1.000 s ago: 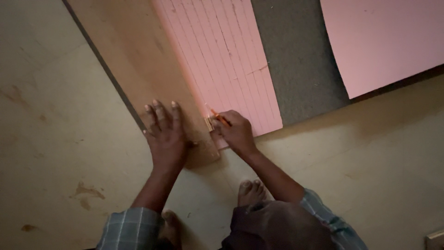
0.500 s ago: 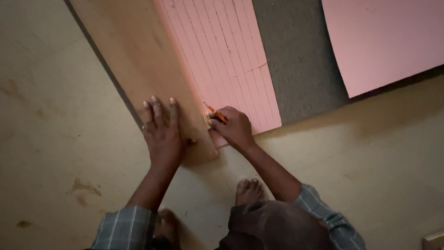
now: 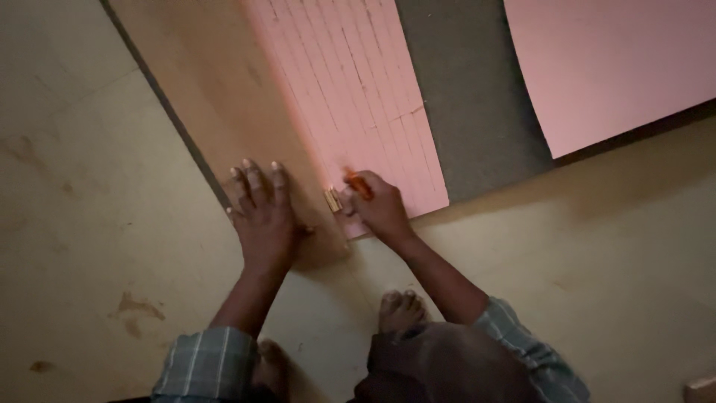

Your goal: The person sits on the floor and uses a utility knife to cut a long strip from a pink foam sheet. They use a wooden plank as a straight edge guide to ensure a straight cut along the length of the foam.

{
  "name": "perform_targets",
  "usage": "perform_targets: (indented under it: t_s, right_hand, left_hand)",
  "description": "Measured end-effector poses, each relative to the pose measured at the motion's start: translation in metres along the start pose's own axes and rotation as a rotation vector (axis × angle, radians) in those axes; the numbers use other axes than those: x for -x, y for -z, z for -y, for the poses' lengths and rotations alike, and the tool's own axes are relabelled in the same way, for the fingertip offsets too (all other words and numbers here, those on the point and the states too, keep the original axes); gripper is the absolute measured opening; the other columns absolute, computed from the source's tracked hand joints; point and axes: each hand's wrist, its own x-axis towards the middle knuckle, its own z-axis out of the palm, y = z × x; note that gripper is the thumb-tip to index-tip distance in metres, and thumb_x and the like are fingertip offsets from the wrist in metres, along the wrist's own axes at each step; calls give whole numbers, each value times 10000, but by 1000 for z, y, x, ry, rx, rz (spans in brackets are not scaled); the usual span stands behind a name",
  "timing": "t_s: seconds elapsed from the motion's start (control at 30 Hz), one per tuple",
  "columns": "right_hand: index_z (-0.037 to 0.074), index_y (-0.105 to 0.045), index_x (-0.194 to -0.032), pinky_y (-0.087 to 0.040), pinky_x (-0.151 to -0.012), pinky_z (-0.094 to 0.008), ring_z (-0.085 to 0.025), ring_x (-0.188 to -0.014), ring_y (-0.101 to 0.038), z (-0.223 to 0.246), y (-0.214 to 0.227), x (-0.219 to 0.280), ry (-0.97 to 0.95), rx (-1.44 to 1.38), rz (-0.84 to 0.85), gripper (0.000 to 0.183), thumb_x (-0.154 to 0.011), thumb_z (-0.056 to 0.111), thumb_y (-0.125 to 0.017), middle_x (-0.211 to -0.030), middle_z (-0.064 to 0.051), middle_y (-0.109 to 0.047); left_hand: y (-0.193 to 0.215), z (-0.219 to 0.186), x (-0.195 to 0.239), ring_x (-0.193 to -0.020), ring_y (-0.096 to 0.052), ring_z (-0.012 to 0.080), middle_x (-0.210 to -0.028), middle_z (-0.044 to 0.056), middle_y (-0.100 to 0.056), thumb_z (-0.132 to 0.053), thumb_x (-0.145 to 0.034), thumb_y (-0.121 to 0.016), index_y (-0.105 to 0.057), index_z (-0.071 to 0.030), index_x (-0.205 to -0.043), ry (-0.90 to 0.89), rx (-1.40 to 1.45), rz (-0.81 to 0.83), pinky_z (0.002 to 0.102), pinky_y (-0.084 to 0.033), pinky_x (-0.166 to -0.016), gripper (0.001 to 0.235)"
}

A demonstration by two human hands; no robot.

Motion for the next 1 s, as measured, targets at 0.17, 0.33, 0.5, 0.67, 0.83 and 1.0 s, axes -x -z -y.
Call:
perform_targets:
  t_s: [0.17, 0.33, 0.5, 0.67, 0.83, 1.0]
  right_hand:
    - [38, -652, -1125, -501, -506, -245, -82, -615, -667, -2, 18, 8, -91, -140, -180, 204, -949, 135, -618, -903, -25, -742]
    - [13, -707, -1119, -526, -549, -255, -95, -639, -677, -13, 4, 8, -43, -105, -138, 212, -947, 136, -684, -848, -78, -727]
    - [18, -743, -1099, -605, -622, -261, -91, -724, -741, -16, -11, 8, -62, -38, 5, 225, -927, 151, -685, -876, -63, -760]
    - [7, -744, -1111, -576, -633, -305, -128, -677, -735, -1, -10, 4, -79, 122, -14, 225, -956, 159, -685, -818, -128, -770]
    - [15, -595, -1190, -603, -637, -318, -161, -671, -747, 14, -2, 5, 10, 167, 6, 293, -905, 83, -600, -909, -100, -772]
    - [22, -591, -1169, -597, -660, -335, -184, -683, -739, 17, 0, 6, -79, 143, 33, 259, -925, 100, -623, -889, -119, -778]
  left_hand:
    - [3, -2, -2, -1510, -159, 524, -1639, 327, -134, -431, -612, -932, -249, -85, -1587, -4, -46, 12, 747, -401, -1020, 1240]
    - [5, -2, -2, -1513, -151, 529, -1638, 329, -135, -451, -629, -923, -254, -79, -1592, -35, -61, -28, 749, -406, -1002, 1230]
    - [1, 0, -2, -1515, -137, 522, -1636, 322, -118, -438, -602, -928, -251, -90, -1577, 4, -34, 48, 729, -411, -1024, 1237]
    - [-8, 5, -3, -1508, -166, 519, -1644, 317, -146, -388, -691, -909, -270, -92, -1590, -33, -96, -36, 727, -418, -1007, 1142]
    - [-8, 2, 0, -1543, -186, 522, -1685, 336, -175, -294, -855, -868, -269, -191, -1675, -79, -316, -167, 683, -433, -1015, 1020]
    - [3, -8, -4, -1494, -149, 554, -1611, 369, -134, -342, -687, -905, -203, -192, -1614, 13, -90, 57, 759, -344, -1055, 1173]
